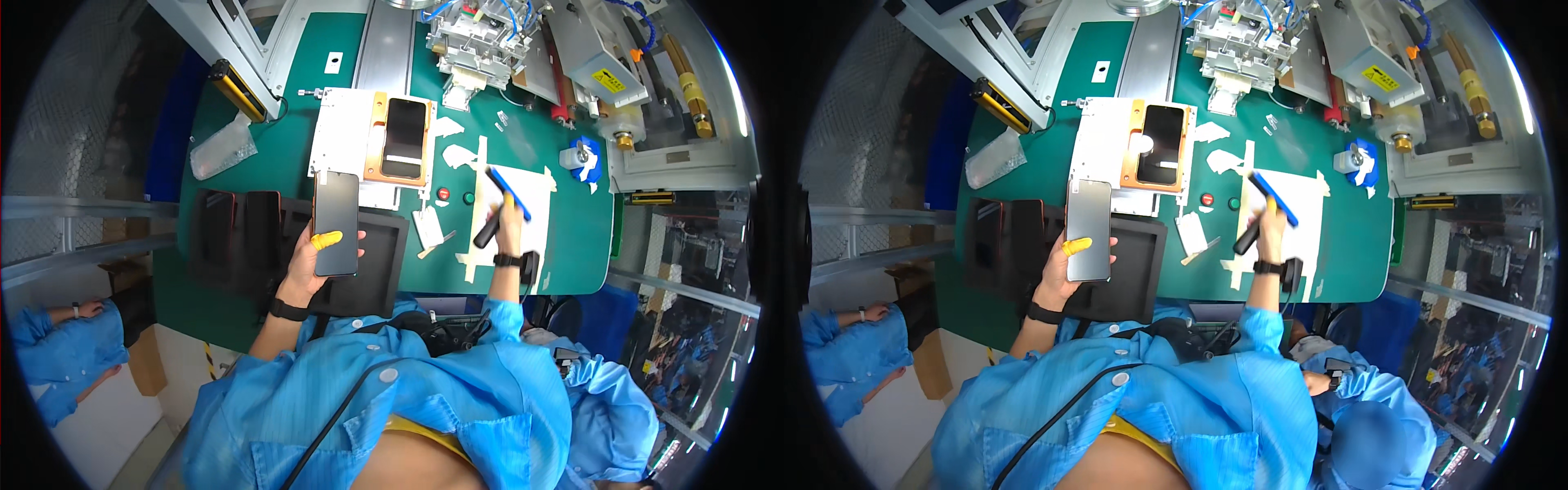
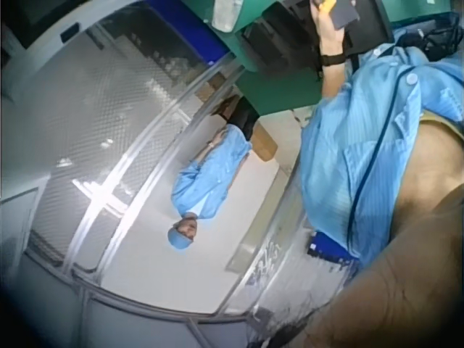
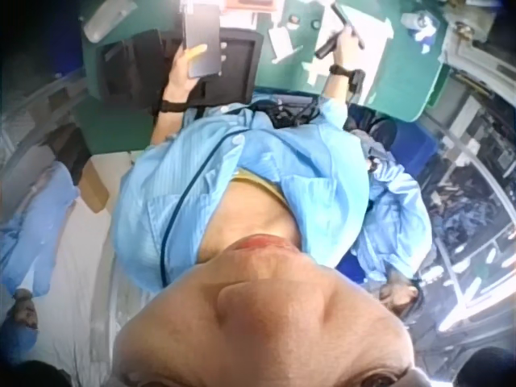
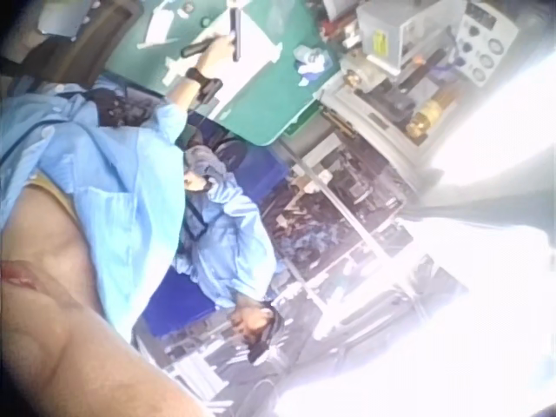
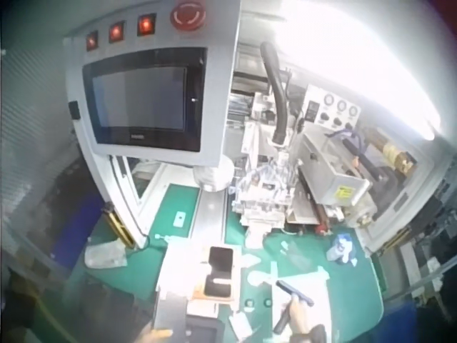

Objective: The recorder is assembling and inspecting mobile phone units, applying protective films, and using a roller tool on a manufacturing line.

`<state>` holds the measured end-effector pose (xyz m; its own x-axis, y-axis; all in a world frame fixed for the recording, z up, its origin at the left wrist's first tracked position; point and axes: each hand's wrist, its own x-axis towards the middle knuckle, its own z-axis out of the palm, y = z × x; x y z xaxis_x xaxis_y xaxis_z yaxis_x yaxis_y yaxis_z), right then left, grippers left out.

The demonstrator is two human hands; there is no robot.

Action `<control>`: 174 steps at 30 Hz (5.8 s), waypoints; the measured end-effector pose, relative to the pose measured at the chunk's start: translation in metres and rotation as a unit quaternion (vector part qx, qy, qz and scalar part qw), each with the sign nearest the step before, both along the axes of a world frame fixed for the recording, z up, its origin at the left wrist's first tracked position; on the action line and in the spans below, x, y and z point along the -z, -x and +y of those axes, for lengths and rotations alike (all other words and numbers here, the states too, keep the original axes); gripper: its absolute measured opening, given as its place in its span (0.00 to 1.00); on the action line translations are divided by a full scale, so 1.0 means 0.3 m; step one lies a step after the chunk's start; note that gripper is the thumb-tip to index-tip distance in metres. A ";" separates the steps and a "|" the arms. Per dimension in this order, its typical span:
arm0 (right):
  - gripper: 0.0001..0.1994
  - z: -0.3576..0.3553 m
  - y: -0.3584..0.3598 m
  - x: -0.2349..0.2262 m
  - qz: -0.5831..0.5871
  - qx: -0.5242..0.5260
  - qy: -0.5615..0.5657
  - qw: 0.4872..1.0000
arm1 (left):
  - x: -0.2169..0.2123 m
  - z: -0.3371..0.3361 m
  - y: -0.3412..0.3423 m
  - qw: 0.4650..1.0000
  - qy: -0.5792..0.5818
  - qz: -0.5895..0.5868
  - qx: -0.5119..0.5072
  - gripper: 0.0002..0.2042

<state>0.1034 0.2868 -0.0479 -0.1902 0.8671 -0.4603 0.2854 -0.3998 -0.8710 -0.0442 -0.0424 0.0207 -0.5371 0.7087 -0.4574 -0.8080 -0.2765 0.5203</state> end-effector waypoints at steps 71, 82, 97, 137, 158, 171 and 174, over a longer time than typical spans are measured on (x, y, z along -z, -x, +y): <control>0.19 0.151 -0.097 0.366 -0.244 0.187 -0.149 0.940 | 0.251 -0.040 -0.199 0.541 0.412 0.649 0.341 0.55; 0.21 -0.301 -0.124 0.254 -0.195 0.209 -0.035 0.958 | 0.268 -0.049 -0.199 0.468 0.326 0.760 0.311 0.52; 0.12 -0.542 -0.092 0.065 -0.277 -0.065 -0.355 0.891 | 0.165 -0.221 -0.109 0.696 0.234 0.585 0.344 0.24; 0.15 -0.548 -0.011 -0.184 0.046 -0.228 -0.189 0.954 | 0.137 0.390 0.297 0.566 0.414 0.713 -0.024 0.10; 0.19 -0.366 0.521 -0.063 -0.139 -0.147 -0.366 0.908 | -0.047 0.083 0.145 0.989 0.065 0.123 -0.052 0.21; 0.20 -0.171 -0.233 0.009 -0.477 -0.143 -0.223 0.838 | -0.008 -0.004 0.091 0.996 -0.002 0.079 -0.047 0.24; 0.21 -0.181 -0.291 0.089 -0.442 -0.136 -0.172 0.870 | -0.006 0.023 0.085 0.993 -0.011 0.118 -0.009 0.23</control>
